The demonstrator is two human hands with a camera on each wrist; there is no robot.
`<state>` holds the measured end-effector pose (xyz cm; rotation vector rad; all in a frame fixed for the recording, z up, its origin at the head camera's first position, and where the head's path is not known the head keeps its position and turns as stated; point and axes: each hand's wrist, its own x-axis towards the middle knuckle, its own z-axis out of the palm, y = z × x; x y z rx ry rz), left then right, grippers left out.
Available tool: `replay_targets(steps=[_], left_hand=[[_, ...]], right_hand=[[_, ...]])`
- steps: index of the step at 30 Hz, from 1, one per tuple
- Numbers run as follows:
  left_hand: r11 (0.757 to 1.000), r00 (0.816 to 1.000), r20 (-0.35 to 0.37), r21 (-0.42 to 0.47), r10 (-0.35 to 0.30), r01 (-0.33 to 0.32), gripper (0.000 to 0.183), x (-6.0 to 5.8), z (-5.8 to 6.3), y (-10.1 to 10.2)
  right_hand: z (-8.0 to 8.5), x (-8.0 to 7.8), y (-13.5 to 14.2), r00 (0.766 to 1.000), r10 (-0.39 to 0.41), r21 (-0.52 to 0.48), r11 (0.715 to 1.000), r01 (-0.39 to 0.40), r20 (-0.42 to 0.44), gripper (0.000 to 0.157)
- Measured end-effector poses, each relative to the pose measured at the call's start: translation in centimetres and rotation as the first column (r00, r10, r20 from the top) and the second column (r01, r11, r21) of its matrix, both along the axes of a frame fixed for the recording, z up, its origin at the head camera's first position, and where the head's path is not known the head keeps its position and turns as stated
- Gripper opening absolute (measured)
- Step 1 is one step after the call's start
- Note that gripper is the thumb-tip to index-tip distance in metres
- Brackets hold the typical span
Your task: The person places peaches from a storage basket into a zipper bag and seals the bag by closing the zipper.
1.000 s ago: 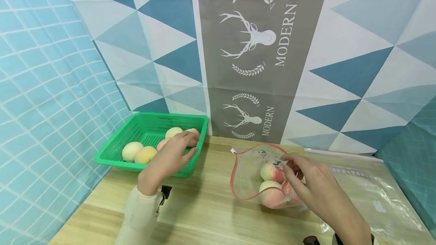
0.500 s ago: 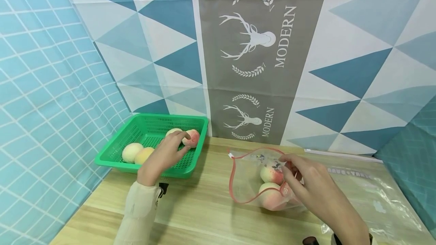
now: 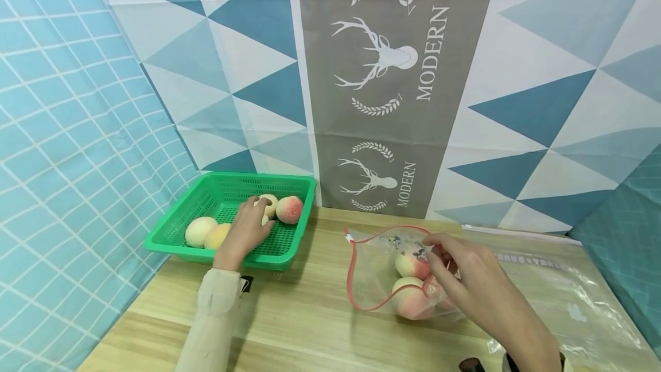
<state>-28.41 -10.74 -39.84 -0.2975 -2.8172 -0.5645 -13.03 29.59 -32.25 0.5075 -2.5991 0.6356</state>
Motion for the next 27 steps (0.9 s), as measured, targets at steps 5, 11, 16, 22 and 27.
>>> replay_targets(steps=[5,11,16,22,27], left_hand=[[0.992,0.997,0.060,-0.121,0.054,-0.047,0.046,-0.6,-1.7,-0.7],[0.978,0.993,0.068,-0.189,0.098,-0.084,0.039,-0.7,-2.4,-0.5],[0.989,0.994,0.081,-0.132,0.072,-0.061,0.041,-0.7,-2.3,-0.4],[0.993,0.993,0.114,-0.118,0.012,0.002,0.043,-0.8,-2.4,-0.5],[0.986,0.994,0.098,-0.152,-0.057,0.072,0.041,-0.8,-2.3,-0.5]], right_hand=[[0.0,0.0,-0.1,1.000,0.002,0.000,1.000,-0.002,0.008,0.016],[-0.2,0.1,0.0,1.000,0.019,-0.011,1.000,-0.019,-0.012,0.017],[-0.2,0.1,0.1,1.000,0.008,-0.008,1.000,-0.008,-0.006,0.017],[-0.2,0.1,0.1,0.999,0.020,-0.010,1.000,-0.021,-0.027,0.019],[-0.2,0.1,0.1,0.998,0.035,0.002,0.999,-0.035,-0.047,0.025]])
